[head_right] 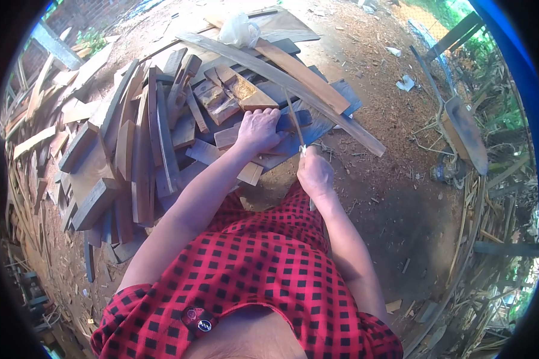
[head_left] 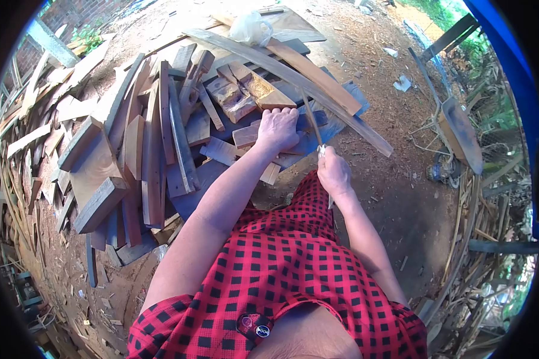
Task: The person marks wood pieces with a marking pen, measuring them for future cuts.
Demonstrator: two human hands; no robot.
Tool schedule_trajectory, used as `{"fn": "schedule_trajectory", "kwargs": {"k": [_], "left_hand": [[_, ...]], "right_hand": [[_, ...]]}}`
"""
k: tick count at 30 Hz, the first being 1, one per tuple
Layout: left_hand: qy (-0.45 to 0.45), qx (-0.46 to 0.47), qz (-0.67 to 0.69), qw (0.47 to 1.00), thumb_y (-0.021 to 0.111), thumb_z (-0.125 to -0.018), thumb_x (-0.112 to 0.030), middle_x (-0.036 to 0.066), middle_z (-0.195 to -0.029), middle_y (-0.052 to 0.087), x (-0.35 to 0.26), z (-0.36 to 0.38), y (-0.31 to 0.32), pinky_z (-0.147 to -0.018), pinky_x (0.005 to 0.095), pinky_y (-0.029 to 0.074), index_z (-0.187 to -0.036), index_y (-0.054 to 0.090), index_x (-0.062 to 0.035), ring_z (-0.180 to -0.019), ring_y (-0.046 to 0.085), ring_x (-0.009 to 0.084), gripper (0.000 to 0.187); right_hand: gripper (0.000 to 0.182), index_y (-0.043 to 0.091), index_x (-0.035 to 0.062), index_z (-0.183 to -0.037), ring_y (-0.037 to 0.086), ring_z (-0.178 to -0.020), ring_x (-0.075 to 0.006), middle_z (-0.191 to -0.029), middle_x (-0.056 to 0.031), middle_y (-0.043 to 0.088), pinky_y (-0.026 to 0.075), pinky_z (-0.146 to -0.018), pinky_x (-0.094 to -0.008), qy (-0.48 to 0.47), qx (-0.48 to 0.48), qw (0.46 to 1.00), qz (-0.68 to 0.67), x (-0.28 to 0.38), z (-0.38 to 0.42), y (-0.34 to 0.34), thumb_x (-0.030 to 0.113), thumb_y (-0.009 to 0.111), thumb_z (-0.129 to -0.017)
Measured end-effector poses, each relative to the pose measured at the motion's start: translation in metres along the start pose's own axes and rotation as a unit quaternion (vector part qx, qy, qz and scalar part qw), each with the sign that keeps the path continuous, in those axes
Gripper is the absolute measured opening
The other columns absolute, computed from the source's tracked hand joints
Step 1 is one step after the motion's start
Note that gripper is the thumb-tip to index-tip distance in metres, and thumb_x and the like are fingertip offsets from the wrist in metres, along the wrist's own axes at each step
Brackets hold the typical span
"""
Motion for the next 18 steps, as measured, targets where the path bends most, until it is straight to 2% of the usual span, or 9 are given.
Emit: {"fn": "schedule_trajectory", "kwargs": {"k": [4,6,8,9,10,12,14,17,18], "left_hand": [[-0.005,0.003,-0.005,1.000,0.065,-0.078,-0.043,0.009,-0.110,0.061,0.001,-0.002,-0.001,-0.089,0.0404,0.040,-0.111,0.055,-0.0082,-0.106,0.056,0.0259,0.049],[0.016,-0.063,-0.005,0.998,0.066,-0.076,-0.042,0.011,-0.104,0.064,-0.004,0.000,-0.007,-0.084,0.0404,0.045,-0.104,0.060,-0.0064,-0.099,0.061,0.0265,0.046],[-0.013,-0.008,0.007,1.000,0.067,-0.071,-0.038,0.014,-0.093,0.068,-0.004,-0.002,-0.017,-0.076,0.0402,0.050,-0.091,0.066,-0.0057,-0.088,0.066,0.0274,0.038],[0.016,-0.042,0.018,0.999,0.068,-0.066,-0.034,0.016,-0.085,0.069,-0.004,0.004,-0.026,-0.070,0.0400,0.053,-0.082,0.069,-0.0056,-0.081,0.068,0.0280,0.032],[-0.009,0.020,0.037,0.999,0.067,-0.064,-0.030,0.015,-0.088,0.069,-0.005,0.013,-0.042,-0.074,0.0397,0.052,-0.084,0.068,-0.0059,-0.085,0.068,0.0277,0.032],[-0.002,-0.044,0.040,0.998,0.070,-0.058,-0.024,0.012,-0.089,0.069,0.002,0.013,-0.024,-0.074,0.0369,0.051,-0.085,0.069,-0.0080,-0.087,0.067,0.0254,0.032],[-0.025,0.028,0.035,0.999,0.073,-0.052,-0.020,0.010,-0.089,0.068,0.002,0.024,-0.039,-0.077,0.0361,0.048,-0.084,0.069,-0.0077,-0.088,0.066,0.0222,0.035],[-0.040,-0.067,0.015,0.997,0.070,-0.063,-0.026,0.003,-0.090,0.068,0.008,-0.002,0.015,-0.079,0.0334,0.040,-0.087,0.069,-0.0148,-0.090,0.064,0.0182,0.027],[-0.030,-0.081,0.016,0.996,0.070,-0.064,-0.027,0.003,-0.091,0.065,0.008,0.000,0.017,-0.079,0.0351,0.038,-0.097,0.065,-0.0157,-0.092,0.062,0.0190,0.035]], "right_hand": [[0.016,0.050,0.0024,-0.090,0.062,-0.076,-0.0429,-0.076,-0.0239,0.063,0.047,-0.068,-0.0539,-0.009,0.006,1.000,0.024,0.005,-0.012,0.002,0.018,0.048,-0.090],[0.018,0.052,0.0029,-0.092,0.062,-0.077,-0.0433,-0.076,-0.0245,0.063,0.047,-0.068,-0.0543,-0.008,0.015,1.000,0.014,0.006,-0.012,0.001,0.020,0.047,-0.090],[0.018,0.053,0.0031,-0.095,0.062,-0.077,-0.0446,-0.075,-0.0254,0.063,0.047,-0.069,-0.0552,-0.013,-0.002,1.000,0.012,-0.002,-0.010,0.007,0.019,0.048,-0.090],[0.020,0.057,0.0039,-0.096,0.060,-0.079,-0.0461,-0.079,-0.0255,0.062,0.045,-0.066,-0.0562,0.002,-0.008,1.000,0.017,0.003,-0.006,0.003,0.021,0.048,-0.090],[0.022,0.058,0.0034,-0.098,0.060,-0.083,-0.0469,-0.083,-0.0267,0.063,0.045,-0.068,-0.0561,-0.008,-0.005,1.000,0.006,-0.006,-0.010,0.012,0.020,0.048,-0.090],[0.021,0.058,0.0025,-0.101,0.061,-0.084,-0.0458,-0.084,-0.0266,0.064,0.047,-0.071,-0.0551,-0.033,0.004,0.999,0.014,-0.003,-0.012,0.011,0.017,0.048,-0.089],[0.020,0.058,0.0003,-0.098,0.060,-0.084,-0.0446,-0.084,-0.0255,0.063,0.045,-0.069,-0.0530,-0.057,0.003,0.998,-0.019,0.005,-0.014,0.008,0.014,0.046,-0.090],[0.017,0.051,-0.0045,-0.089,0.056,-0.076,-0.0424,-0.078,-0.0257,0.058,0.042,-0.069,-0.0490,-0.061,0.021,0.997,-0.044,-0.006,-0.025,0.015,0.011,0.044,-0.092],[0.017,0.051,-0.0045,-0.089,0.056,-0.076,-0.0424,-0.078,-0.0257,0.058,0.042,-0.069,-0.0490,-0.072,0.025,0.996,-0.045,-0.010,-0.028,0.023,0.011,0.044,-0.092]]}}
Point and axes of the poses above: each hand's wrist, its own z-axis away from the middle knuckle, its own y-axis out of the palm, x = y × z, the point moved 4 cm from there along -z, towards the middle knuckle
